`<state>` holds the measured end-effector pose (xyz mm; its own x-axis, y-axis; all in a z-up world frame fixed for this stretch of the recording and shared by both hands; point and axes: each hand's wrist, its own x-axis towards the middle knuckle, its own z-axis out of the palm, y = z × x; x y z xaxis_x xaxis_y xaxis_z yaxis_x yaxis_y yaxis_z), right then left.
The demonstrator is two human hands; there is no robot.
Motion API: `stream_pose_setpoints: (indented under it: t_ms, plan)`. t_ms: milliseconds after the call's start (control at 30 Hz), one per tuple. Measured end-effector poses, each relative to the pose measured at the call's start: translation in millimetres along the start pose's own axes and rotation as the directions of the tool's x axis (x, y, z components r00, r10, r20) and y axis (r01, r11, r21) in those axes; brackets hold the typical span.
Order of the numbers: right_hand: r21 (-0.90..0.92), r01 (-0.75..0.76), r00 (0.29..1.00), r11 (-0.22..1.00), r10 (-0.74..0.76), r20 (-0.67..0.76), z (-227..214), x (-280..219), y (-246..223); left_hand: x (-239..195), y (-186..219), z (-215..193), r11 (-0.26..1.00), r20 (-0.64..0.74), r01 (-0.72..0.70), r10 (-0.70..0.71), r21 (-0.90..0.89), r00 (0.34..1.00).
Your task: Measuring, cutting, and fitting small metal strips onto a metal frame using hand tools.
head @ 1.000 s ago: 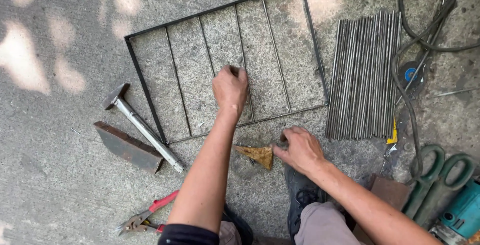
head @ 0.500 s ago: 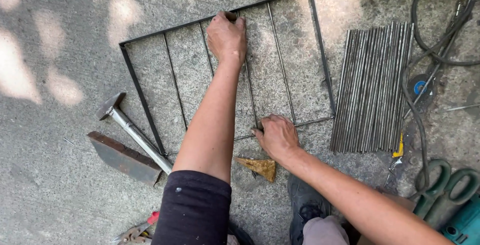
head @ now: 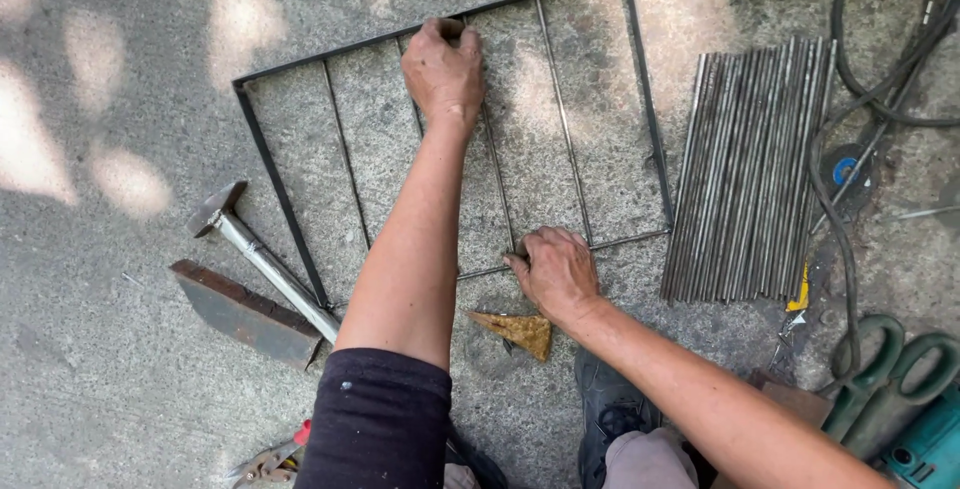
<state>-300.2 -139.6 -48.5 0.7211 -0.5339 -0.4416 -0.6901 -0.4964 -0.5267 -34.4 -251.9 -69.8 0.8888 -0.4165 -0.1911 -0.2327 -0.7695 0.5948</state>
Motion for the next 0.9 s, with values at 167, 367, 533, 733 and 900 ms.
stream_pose_setpoints:
  t_ms: [167, 367, 533, 733, 900]
  plan:
    - [0.002, -0.019, 1.000, 1.000, 0.019, 0.020, -6.8, 1.5, -3.1, -0.5, 3.9, -5.8, 0.999, 0.019, 0.034, -0.034, -0.009, 0.999]
    - [0.132, 0.031, 0.980, 0.991, -0.004, -0.200, -39.9, -20.7, 18.7, -25.3, 27.4, -1.3, 0.990, -0.186, -0.142, 0.140, 0.004, 0.972]
    - [-0.004, -0.254, 0.954, 0.967, 0.250, -0.167, -52.8, -33.1, 61.9, -44.2, 84.0, 6.4, 0.997, 0.160, 0.073, -0.068, -0.027, 0.985]
    - [0.212, -0.292, 0.947, 0.933, 0.313, -0.069, -62.8, -33.9, 50.4, -31.7, 80.2, 26.5, 0.995, 0.132, 0.090, -0.084, -0.037, 0.988]
    - [0.184, -0.274, 0.946, 0.944, 0.299, -0.126, -59.2, -26.9, 54.0, -23.6, 75.1, 33.7, 0.989, 0.140, 0.135, -0.127, -0.053, 0.982]
